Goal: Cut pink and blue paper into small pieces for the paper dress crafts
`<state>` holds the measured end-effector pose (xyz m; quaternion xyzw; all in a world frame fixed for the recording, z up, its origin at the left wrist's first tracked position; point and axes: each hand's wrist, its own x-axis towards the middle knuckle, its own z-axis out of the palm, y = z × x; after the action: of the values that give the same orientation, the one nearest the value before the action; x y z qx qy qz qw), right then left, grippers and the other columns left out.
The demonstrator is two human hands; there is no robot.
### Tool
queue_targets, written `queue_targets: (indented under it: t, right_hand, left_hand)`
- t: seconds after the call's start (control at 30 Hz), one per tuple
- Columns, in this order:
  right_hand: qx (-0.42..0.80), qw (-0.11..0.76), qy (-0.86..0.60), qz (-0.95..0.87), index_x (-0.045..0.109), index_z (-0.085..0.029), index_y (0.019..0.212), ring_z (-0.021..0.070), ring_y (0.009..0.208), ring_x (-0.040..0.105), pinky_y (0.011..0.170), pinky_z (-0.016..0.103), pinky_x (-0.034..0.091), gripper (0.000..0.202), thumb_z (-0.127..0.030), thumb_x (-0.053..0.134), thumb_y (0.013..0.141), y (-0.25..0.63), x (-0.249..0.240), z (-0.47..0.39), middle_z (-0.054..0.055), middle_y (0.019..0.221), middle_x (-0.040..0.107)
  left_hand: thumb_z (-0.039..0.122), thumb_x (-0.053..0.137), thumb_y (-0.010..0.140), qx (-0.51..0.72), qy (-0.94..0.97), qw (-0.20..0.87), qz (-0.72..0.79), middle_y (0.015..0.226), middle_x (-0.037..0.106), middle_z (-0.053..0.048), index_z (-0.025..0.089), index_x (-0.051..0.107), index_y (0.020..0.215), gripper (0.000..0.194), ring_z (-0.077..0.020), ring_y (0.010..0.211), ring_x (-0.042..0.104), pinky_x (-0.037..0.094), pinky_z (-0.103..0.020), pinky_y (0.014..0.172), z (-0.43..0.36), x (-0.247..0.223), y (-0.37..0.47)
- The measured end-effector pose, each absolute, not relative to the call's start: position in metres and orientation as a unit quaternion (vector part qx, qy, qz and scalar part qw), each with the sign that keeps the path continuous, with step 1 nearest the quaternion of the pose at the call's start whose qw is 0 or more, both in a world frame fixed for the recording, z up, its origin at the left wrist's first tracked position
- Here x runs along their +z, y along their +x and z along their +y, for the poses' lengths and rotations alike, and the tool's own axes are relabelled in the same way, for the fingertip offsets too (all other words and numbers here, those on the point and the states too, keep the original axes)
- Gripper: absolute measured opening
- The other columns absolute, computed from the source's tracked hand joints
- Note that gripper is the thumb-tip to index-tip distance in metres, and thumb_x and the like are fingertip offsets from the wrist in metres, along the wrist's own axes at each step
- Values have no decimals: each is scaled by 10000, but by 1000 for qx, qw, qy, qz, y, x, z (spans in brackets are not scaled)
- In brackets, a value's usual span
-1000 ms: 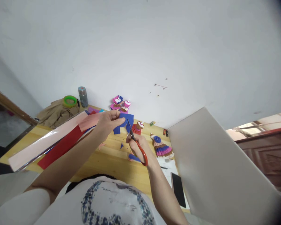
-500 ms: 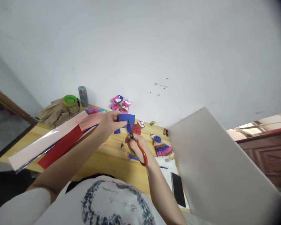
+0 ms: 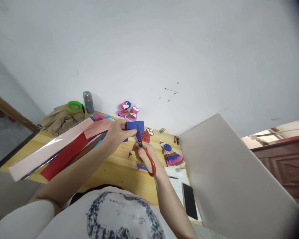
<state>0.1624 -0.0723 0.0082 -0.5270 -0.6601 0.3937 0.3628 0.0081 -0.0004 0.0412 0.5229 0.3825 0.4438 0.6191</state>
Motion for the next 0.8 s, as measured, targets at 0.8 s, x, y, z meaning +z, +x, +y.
queue_targets:
  t: [0.8]
  right_hand:
    - [402,430,-493,-642,563,-211,759,159,546,397,495,284,312,577,-751,385,861,157,6,-72,-13,540,419]
  left_hand:
    - [268,705,643,479,495,618,380,622,550,39,166,559,654,179,-116,625,517,400,-248,624,-15,42,14]
